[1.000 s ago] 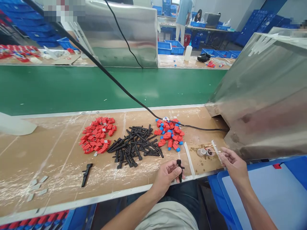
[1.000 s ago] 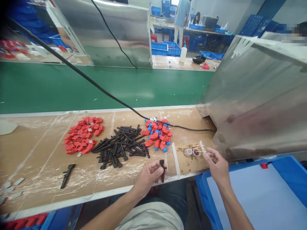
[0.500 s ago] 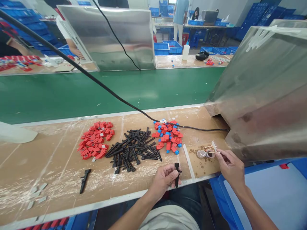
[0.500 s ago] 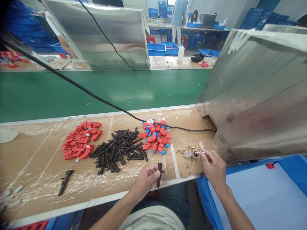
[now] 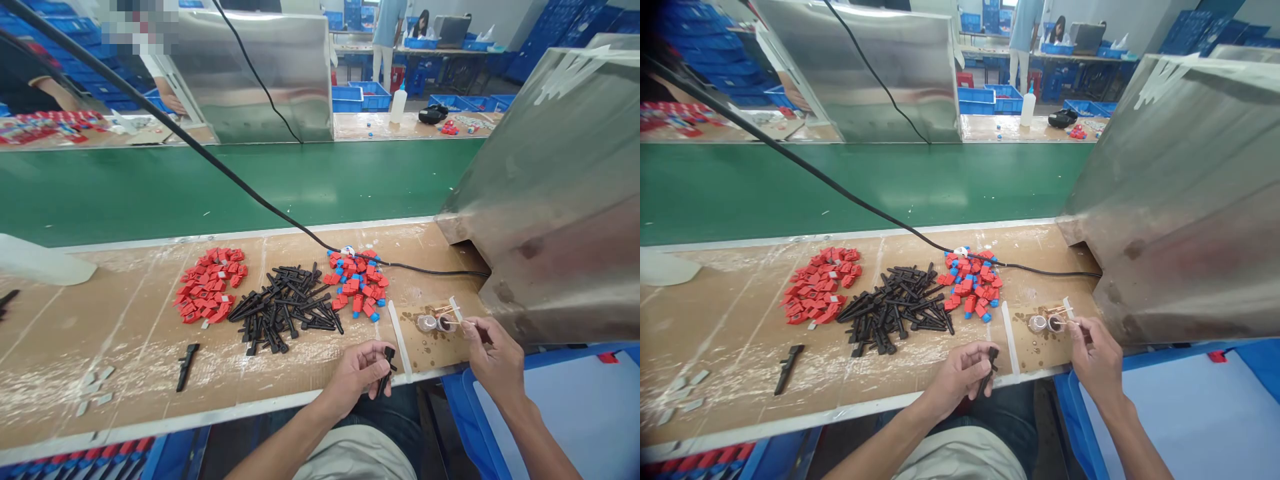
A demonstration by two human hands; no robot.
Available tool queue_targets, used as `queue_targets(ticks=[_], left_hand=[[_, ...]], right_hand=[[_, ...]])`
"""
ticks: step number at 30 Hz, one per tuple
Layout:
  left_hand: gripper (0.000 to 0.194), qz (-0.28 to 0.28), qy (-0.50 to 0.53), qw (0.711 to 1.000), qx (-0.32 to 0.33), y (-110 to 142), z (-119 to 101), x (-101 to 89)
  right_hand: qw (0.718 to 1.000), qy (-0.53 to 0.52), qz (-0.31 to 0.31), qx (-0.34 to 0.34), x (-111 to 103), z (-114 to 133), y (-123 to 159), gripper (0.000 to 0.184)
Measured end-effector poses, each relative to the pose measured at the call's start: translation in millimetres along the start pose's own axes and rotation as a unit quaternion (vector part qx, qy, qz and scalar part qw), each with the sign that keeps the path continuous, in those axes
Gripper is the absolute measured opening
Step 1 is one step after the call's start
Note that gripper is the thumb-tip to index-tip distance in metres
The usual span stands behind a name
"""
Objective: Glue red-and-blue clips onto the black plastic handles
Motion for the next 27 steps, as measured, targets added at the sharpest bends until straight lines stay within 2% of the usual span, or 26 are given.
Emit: queue_targets(ticks=[3,7,9,11,13,15,18,20,22,24,26,27], left_hand=[[0.059,0.012,0.009,1.0,-0.006,-3,-2,10.6],[0.059,0.022,0.022,0.999,-0.025,-8,2,18.4],[0.06,0.02,0.032,0.999,-0.036,-10,6,19.6],[0.06,0.018,0.043,0.998,-0.046,-12,8,20.9],[0.061,0.019,0.055,0.997,-0.055,-14,9,23.2],[0.062,0.022,0.066,0.996,-0.062,-16,10,26.8],[0.062,0.025,0.08,0.994,-0.069,-19,10,32.8],[0.06,0.028,0.09,0.993,-0.071,-22,9,36.7],[0.059,0.032,0.099,0.992,-0.072,-24,9,40.2],[0.058,0.035,0.107,0.991,-0.074,-26,9,43.0],[0.057,0.037,0.115,0.99,-0.076,-27,9,45.5],[0.057,0.038,0.119,0.989,-0.077,-27,9,46.7]], right_hand=[[0.999,-0.01,0.022,-0.027,1,5,2,0.02],[0.999,-0.034,0.018,-0.035,-2,6,7,0.019],[0.998,-0.055,0.016,0.0,-1,-1,10,0.023],[0.991,-0.095,-0.034,0.087,-4,-18,14,0.03],[0.957,-0.174,-0.114,0.205,-7,-42,21,0.04],[0.893,-0.276,-0.165,0.314,-2,-62,30,0.051],[0.798,-0.39,-0.182,0.422,11,-77,37,0.057],[0.752,-0.428,-0.185,0.465,14,-80,39,0.056],[0.723,-0.45,-0.188,0.49,15,-81,38,0.057],[0.708,-0.461,-0.188,0.501,14,-81,37,0.059],[0.709,-0.466,-0.188,0.495,12,-76,36,0.059],[0.719,-0.464,-0.189,0.482,10,-72,36,0.058]])
Point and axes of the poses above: each hand's wrist, its own y-axis away from the middle knuckle, its own x-axis out of the palm, z = x × y, the point moved 8 cm from there along -y, towards the middle knuckle, and after that the axes turned 15 degrees about -y, right-handed, at the moved point
